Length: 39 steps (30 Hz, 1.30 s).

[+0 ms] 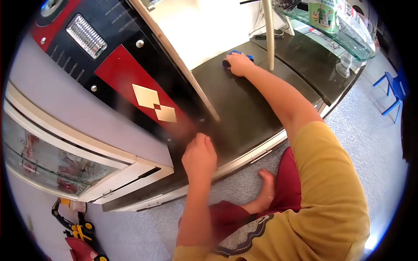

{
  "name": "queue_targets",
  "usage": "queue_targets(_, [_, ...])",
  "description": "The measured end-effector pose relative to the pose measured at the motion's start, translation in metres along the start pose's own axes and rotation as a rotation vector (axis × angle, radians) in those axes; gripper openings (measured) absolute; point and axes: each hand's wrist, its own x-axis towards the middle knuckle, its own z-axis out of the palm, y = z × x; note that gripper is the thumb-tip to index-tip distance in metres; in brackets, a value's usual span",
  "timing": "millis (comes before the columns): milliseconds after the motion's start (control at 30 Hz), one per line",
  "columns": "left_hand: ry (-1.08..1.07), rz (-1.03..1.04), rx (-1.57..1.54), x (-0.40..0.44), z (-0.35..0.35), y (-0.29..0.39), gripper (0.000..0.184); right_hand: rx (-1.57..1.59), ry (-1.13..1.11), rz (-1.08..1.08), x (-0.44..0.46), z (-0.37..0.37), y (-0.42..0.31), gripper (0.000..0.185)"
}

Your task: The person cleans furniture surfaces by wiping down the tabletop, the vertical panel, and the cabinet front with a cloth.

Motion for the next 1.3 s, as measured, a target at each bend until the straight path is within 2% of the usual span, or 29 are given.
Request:
queue_targets(167, [-0.005, 0.01, 0.021, 0.001, 0.0, 0.002, 0.015, -0.097, 0.032, 0.075, 0.035, 0.0, 0.002, 0.033])
queue_targets(367, [-0.024, 0.019, 0.026, 0.005, -0.005, 0.004, 0.014, -0.069, 0.052, 0.076, 0.016, 0.001, -0.002, 0.035])
queue_targets(633, [0.03, 0.019, -0.01, -0.002, -0.004, 0.002, 0.017, -0.026, 0.05, -0.137, -0.123, -0.039, -0.016, 0.04])
queue_targets(767, [0.049, 0.023, -0.035, -0.003, -0.003, 0.0, 0.019, 0.046, 0.06, -0.187, -0.207, -0.051, -0.012, 0.047])
queue_targets(867, [0.062, 0.02, -0.052, -0.003, -0.004, 0.0, 0.019, 0.084, -0.02, -0.165, -0.265, -0.093, -0.029, 0.051])
queue_targets(967, [0.067, 0.022, -0.063, -0.003, -0.002, -0.002, 0.019, 0.145, -0.063, -0.071, -0.275, -0.105, -0.021, 0.054])
queue_targets(1133, [0.039, 0.003, -0.058, -0.003, 0.002, -0.006, 0.017, -0.056, 0.191, -0.056, -0.235, -0.094, 0.012, 0.033])
queue_targets(1300, [0.081, 0.012, -0.084, -0.003, 0.001, -0.004, 0.019, -0.26, 0.216, 0.218, -0.193, -0.069, 0.047, 0.033])
